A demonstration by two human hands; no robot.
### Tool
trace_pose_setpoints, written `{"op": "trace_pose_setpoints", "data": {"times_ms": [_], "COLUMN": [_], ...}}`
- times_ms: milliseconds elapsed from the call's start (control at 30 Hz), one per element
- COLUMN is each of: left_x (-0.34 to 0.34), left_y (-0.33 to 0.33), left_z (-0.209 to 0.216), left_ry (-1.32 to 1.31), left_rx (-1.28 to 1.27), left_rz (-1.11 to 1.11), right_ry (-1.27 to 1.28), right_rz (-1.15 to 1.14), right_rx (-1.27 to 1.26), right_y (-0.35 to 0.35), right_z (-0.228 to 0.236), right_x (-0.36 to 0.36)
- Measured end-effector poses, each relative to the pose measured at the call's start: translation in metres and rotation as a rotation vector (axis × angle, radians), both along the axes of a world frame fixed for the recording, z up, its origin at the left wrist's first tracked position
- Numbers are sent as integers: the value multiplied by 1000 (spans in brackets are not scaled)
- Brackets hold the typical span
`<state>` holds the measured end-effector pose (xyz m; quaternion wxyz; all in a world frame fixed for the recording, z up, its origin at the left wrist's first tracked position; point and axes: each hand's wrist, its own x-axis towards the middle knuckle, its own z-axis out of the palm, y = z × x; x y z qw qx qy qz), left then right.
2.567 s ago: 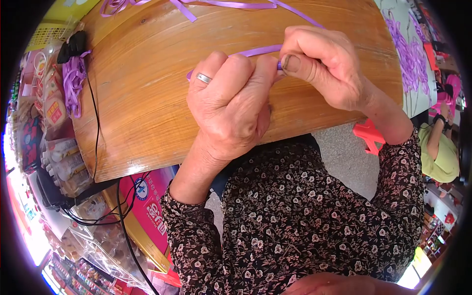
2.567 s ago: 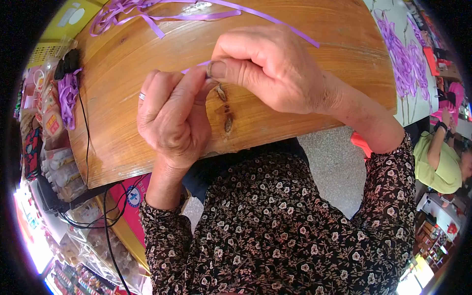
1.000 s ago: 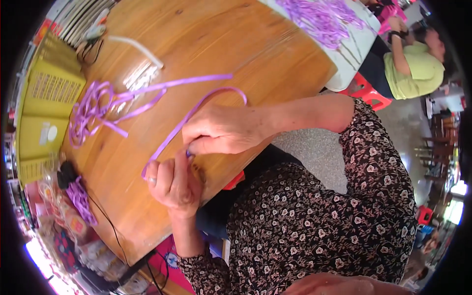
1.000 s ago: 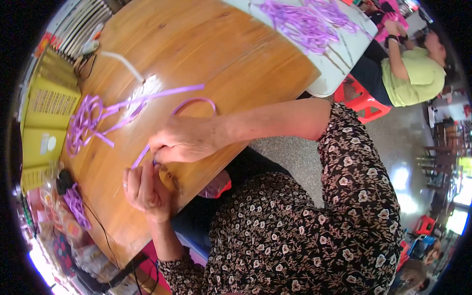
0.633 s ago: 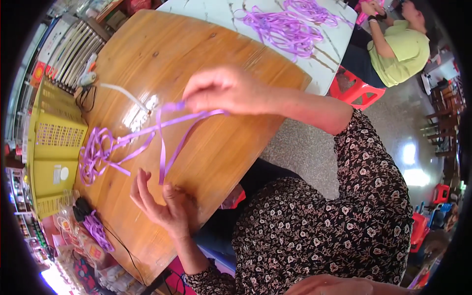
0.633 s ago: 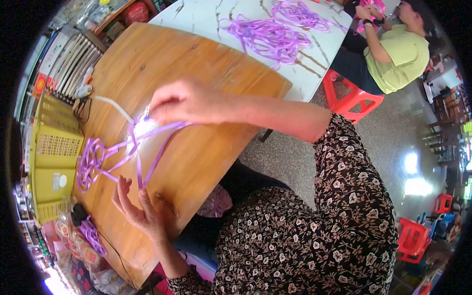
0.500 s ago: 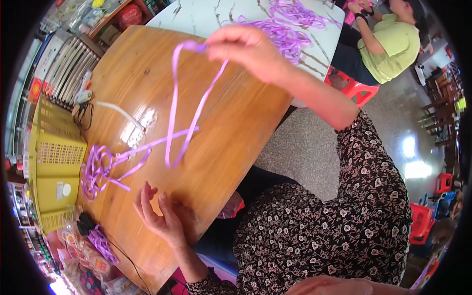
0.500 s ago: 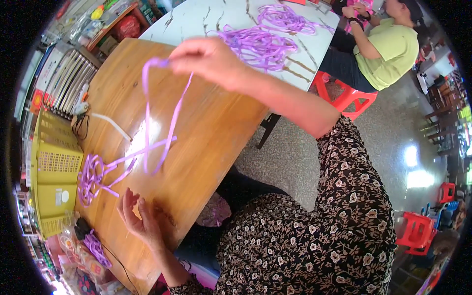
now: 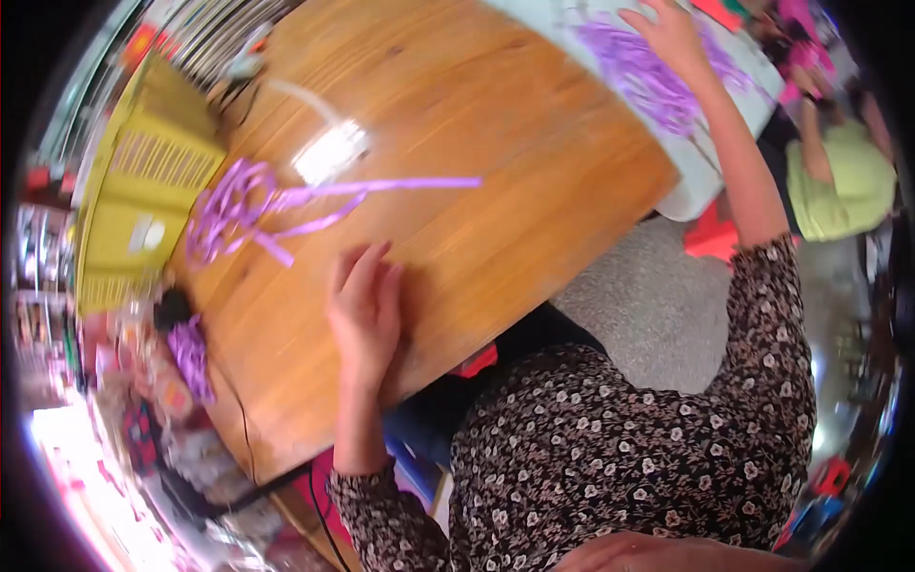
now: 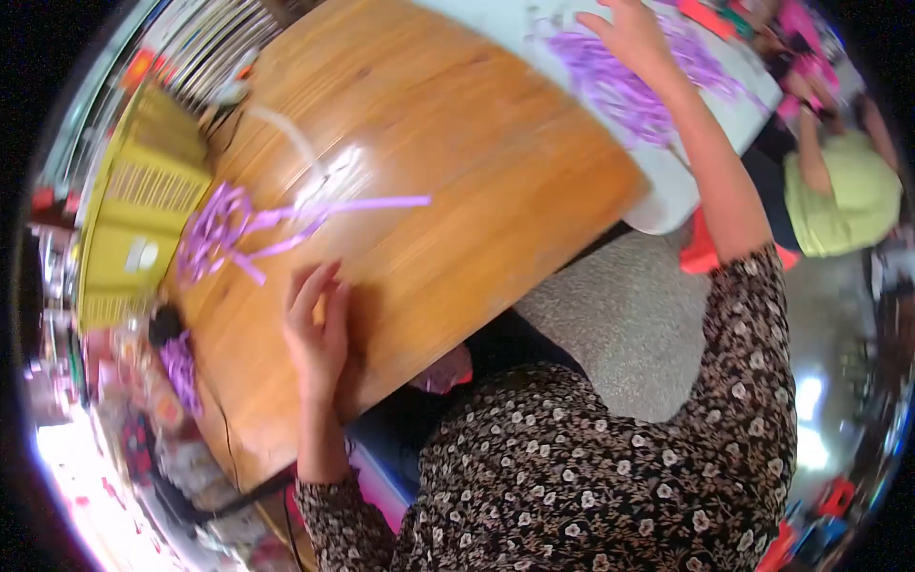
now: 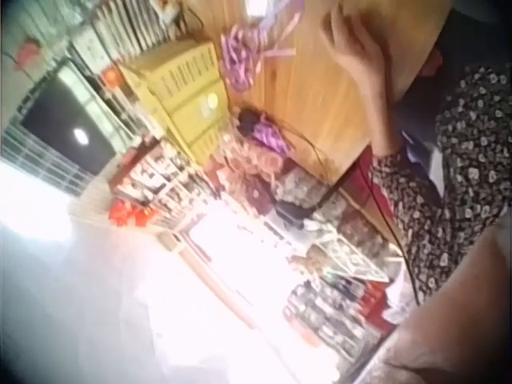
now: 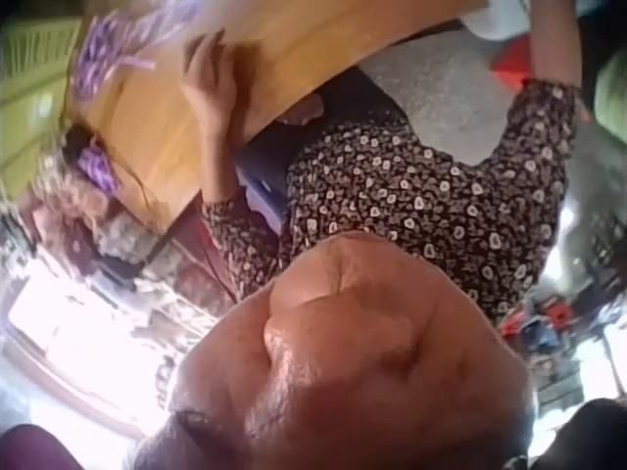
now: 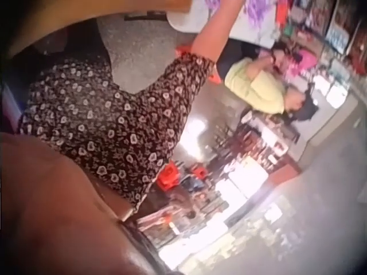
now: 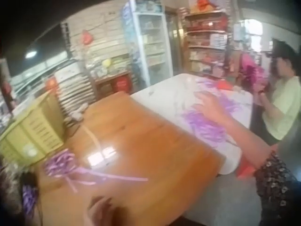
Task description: The recorder is folding and tying purple ribbons to create small decorative ornaments at a table.
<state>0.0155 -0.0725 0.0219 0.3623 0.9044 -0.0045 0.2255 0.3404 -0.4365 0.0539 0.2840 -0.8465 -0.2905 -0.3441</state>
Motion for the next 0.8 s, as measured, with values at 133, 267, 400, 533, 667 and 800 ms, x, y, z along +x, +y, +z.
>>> {"op": "trace_pose_setpoints", "data": {"times_ms": [133, 267, 400, 533, 667, 800], "left_x": [1, 3, 7, 6, 7, 3], "left_y": [13, 29, 52, 61, 62, 55], "left_z": [2, -2, -15, -20, -21, -5], "left_ry": [-5, -24, -118, -152, -231, -285], "left_rx": [-55, -222, -172, -412, -416, -297], "left_rz": [62, 144, 181, 266, 244, 192], "right_ry": [425, 433, 239, 258, 321, 290], "right_rz": [256, 629, 848, 829, 655, 645], "right_rx": [186, -45, -167, -196, -449, -491], "right_y": [88, 179, 262, 344, 389, 404], "right_z": [-3, 1, 4, -17, -23, -37], "right_x": [-49, -102, -134, -132, -137, -133]}}
